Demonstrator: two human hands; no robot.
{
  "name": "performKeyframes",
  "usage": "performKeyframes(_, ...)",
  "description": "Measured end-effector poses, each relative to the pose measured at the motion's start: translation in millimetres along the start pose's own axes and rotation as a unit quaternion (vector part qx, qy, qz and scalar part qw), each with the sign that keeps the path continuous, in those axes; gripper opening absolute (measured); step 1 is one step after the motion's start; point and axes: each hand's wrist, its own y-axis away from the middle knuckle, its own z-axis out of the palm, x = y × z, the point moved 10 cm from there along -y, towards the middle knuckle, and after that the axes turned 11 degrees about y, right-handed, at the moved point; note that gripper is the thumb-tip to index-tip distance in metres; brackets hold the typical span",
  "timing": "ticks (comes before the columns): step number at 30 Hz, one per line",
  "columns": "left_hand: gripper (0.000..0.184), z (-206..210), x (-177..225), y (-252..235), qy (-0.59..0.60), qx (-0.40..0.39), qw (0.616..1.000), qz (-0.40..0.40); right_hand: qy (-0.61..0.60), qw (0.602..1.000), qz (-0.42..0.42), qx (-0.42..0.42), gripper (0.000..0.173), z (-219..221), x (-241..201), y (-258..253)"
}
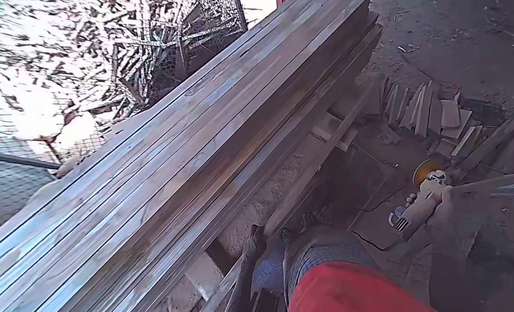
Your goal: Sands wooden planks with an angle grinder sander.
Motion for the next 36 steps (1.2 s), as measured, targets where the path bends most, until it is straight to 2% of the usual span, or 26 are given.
performKeyframes(3,0.056,6,-24,13,0.075,-0.146,0.981,-0.1,0.138,0.989,0.034,-0.051,0.056,55,17,-32)
performKeyframes(5,0.056,9,-44,12,0.056,-0.099,0.988,-0.106,0.241,0.967,0.046,-0.067,0.055,103,31,-43)
performKeyframes(7,0.051,9,-53,18,0.025,-0.066,0.99,-0.119,0.349,0.928,0.039,-0.125,0.055,163,55,-42)
performKeyframes(9,0.054,-1,-43,26,0.017,-0.053,0.988,-0.148,0.444,0.871,0.026,-0.208,0.06,226,93,-33)
performKeyframes(11,0.061,-20,-17,40,0.036,-0.144,0.968,-0.205,0.519,0.805,0.023,-0.287,0.06,278,141,-4)
performKeyframes(13,0.061,-24,-14,36,0.018,-0.099,0.976,-0.195,0.584,0.726,0.01,-0.364,0.061,317,184,44)
performKeyframes(16,0.059,-4,-43,24,-0.025,-0.058,0.981,-0.182,0.676,0.595,-0.063,-0.432,0.082,353,235,99)
performKeyframes(18,0.058,0,-46,22,-0.031,-0.071,0.979,-0.19,0.701,0.546,-0.081,-0.45,0.089,363,246,114)
performKeyframes(19,0.056,-1,-46,21,-0.032,-0.069,0.979,-0.189,0.705,0.54,-0.083,-0.452,0.089,364,246,110)
performKeyframes(20,0.056,-1,-45,20,-0.029,-0.067,0.979,-0.19,0.702,0.547,-0.076,-0.45,0.088,361,242,101)
performKeyframes(22,0.056,2,-37,15,-0.022,-0.058,0.98,-0.191,0.677,0.595,-0.048,-0.43,0.081,347,214,73)
performKeyframes(25,0.061,7,-14,-7,-0.016,-0.052,0.979,-0.195,0.591,0.716,0.009,-0.371,0.065,321,160,0)
performKeyframes(28,0.061,8,21,-31,-0.014,-0.052,0.978,-0.204,0.509,0.804,0.051,-0.305,0.061,302,103,-86)
performKeyframes(30,0.061,11,43,-45,-0.024,-0.064,0.973,-0.219,0.467,0.842,0.049,-0.265,0.057,300,48,-133)
performKeyframes(32,0.058,13,51,-55,-0.037,-0.067,0.971,-0.228,0.439,0.87,0.042,-0.219,0.061,294,7,-196)
performKeyframes(34,0.057,14,52,-57,-0.051,-0.063,0.969,-0.233,0.414,0.894,0.03,-0.172,0.07,285,-23,-252)
performKeyframes(36,0.056,11,56,-56,-0.062,-0.065,0.967,-0.24,0.396,0.908,0.024,-0.133,0.074,279,-47,-278)
